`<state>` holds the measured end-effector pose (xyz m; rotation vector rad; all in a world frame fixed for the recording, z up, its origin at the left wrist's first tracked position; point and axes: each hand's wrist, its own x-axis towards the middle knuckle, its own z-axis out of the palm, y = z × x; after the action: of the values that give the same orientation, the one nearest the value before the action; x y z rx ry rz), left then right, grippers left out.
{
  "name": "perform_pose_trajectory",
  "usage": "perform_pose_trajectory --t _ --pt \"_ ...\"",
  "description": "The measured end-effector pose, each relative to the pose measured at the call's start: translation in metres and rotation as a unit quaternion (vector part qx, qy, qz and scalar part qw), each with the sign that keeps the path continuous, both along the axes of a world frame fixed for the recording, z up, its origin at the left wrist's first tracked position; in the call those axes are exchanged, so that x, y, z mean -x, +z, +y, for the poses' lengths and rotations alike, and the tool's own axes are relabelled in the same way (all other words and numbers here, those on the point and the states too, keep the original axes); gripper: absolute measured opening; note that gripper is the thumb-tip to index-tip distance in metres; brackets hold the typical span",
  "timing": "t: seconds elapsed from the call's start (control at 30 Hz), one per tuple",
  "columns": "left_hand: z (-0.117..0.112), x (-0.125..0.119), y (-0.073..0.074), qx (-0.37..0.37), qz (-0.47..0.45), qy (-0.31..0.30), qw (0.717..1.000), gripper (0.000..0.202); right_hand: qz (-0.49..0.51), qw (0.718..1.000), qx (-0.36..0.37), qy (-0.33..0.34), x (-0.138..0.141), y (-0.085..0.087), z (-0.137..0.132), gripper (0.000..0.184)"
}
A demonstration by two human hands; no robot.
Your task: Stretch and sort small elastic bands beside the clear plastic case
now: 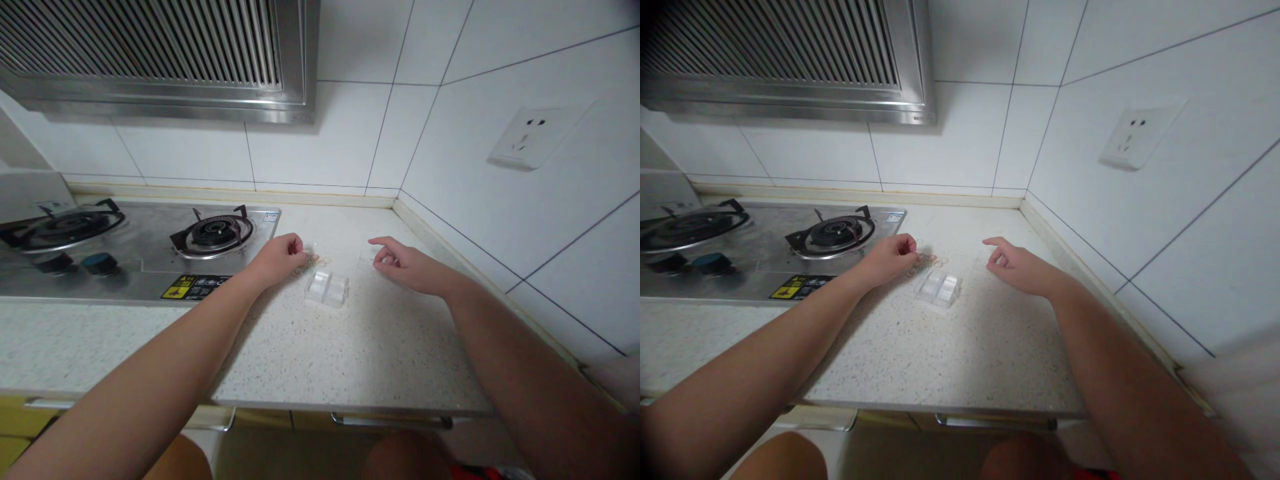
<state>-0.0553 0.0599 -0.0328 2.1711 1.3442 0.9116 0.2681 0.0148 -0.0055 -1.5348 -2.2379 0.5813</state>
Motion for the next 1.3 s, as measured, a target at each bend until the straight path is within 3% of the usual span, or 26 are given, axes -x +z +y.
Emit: perform_pose_trajectory --t 0.67,1.3 --pt "0.0041 -0.0006 -0.0007 0.0 0.04 0.024 0.999 0.017 -0.009 1.0 0.005 -0.01 -0.0014 0.0024 -0.0013 0.057" --pt "0.0042 -0.0016 0.0007 0.027 0.013 0.02 0.999 0.022 -0.008 1.0 0.012 -0.011 -0.0009 0.003 -0.002 0.055"
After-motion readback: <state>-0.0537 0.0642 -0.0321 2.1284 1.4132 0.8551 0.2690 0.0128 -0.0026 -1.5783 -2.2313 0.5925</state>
